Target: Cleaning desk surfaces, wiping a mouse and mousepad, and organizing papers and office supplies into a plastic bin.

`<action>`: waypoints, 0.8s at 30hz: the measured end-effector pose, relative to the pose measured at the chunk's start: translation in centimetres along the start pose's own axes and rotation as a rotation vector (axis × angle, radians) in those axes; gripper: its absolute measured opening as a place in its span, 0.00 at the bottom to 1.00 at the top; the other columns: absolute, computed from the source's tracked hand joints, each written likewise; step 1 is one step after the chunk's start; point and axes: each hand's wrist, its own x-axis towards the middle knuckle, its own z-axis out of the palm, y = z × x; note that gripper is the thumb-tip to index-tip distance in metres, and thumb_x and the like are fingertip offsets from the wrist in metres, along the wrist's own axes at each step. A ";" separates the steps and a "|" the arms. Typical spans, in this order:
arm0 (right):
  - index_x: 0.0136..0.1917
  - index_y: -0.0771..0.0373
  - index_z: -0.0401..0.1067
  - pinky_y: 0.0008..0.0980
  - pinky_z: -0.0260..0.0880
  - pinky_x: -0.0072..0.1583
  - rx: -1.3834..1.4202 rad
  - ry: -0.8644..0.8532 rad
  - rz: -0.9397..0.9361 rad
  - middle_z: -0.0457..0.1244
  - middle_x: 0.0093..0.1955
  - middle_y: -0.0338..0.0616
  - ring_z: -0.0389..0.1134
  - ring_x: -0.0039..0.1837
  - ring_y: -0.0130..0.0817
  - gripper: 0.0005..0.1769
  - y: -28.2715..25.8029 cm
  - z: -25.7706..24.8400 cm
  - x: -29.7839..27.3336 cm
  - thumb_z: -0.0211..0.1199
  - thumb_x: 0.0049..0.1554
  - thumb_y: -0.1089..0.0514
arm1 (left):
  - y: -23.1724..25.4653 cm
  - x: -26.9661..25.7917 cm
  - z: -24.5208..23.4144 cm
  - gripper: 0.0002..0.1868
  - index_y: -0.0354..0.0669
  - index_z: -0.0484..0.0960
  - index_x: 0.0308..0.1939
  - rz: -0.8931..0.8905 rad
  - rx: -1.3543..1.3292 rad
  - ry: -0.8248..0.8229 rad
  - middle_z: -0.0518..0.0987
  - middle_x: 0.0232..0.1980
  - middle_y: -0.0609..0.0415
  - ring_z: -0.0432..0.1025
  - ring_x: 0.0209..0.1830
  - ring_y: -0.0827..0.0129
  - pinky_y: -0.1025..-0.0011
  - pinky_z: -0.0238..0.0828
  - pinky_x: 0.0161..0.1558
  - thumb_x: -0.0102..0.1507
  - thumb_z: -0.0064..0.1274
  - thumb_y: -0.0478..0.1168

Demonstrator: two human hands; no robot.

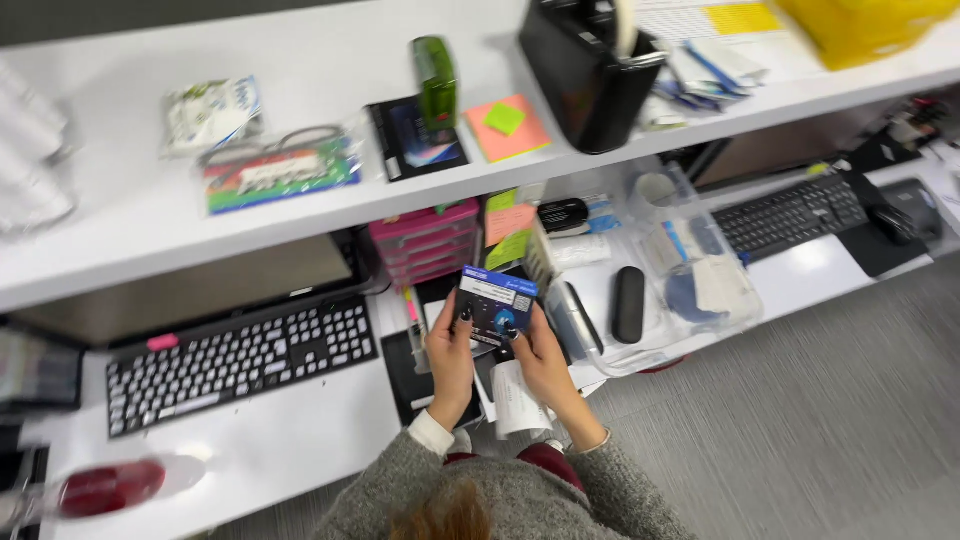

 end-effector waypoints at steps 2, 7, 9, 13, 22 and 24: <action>0.81 0.68 0.48 0.23 0.66 0.62 0.020 0.098 -0.057 0.64 0.64 0.46 0.65 0.63 0.24 0.38 -0.6 -1.5 0.0 0.52 0.60 0.74 | 1.0 0.3 1.7 0.26 0.32 0.68 0.72 0.005 0.022 -0.109 0.80 0.60 0.53 0.73 0.51 0.78 0.79 0.70 0.53 0.69 0.46 0.29; 0.78 0.71 0.57 0.23 0.68 0.60 0.118 0.295 -0.110 0.67 0.61 0.44 0.68 0.58 0.23 0.29 -5.5 -7.9 0.1 0.50 0.63 0.72 | 5.3 2.3 7.9 0.32 0.41 0.63 0.74 -0.002 0.094 -0.481 0.81 0.53 0.54 0.72 0.42 0.82 0.82 0.71 0.42 0.64 0.47 0.27; 0.75 0.73 0.61 0.23 0.69 0.58 0.232 0.315 -0.092 0.69 0.59 0.43 0.68 0.56 0.22 0.24 -9.1 -10.2 0.2 0.51 0.66 0.70 | 4.7 3.7 10.6 0.26 0.40 0.74 0.67 -0.027 0.193 -0.668 0.81 0.43 0.50 0.72 0.32 0.79 0.79 0.71 0.34 0.64 0.49 0.26; 0.77 0.67 0.59 0.22 0.66 0.47 0.226 0.423 -0.082 0.71 0.52 0.47 0.66 0.44 0.21 0.28 -12.7 -15.4 -0.1 0.52 0.64 0.68 | 6.6 6.6 20.0 0.18 0.35 0.86 0.58 0.017 0.158 -0.746 0.80 0.40 0.47 0.74 0.27 0.75 0.77 0.71 0.31 0.66 0.49 0.25; 0.69 0.70 0.68 0.21 0.67 0.42 0.165 0.461 -0.027 0.71 0.42 0.47 0.68 0.38 0.21 0.24 -8.3 -28.4 -0.3 0.54 0.60 0.68 | 0.2 15.6 45.9 0.22 0.32 0.77 0.63 -0.093 -0.152 -0.755 0.80 0.54 0.47 0.82 0.39 0.66 0.74 0.83 0.43 0.66 0.39 0.25; 0.67 0.71 0.71 0.20 0.63 0.44 0.086 0.452 -0.023 0.72 0.41 0.48 0.64 0.40 0.19 0.21 -7.5 -31.1 -0.9 0.57 0.61 0.68 | -2.5 17.9 49.8 0.21 0.31 0.75 0.63 -0.085 -0.115 -0.618 0.79 0.56 0.45 0.82 0.39 0.64 0.73 0.83 0.42 0.67 0.37 0.26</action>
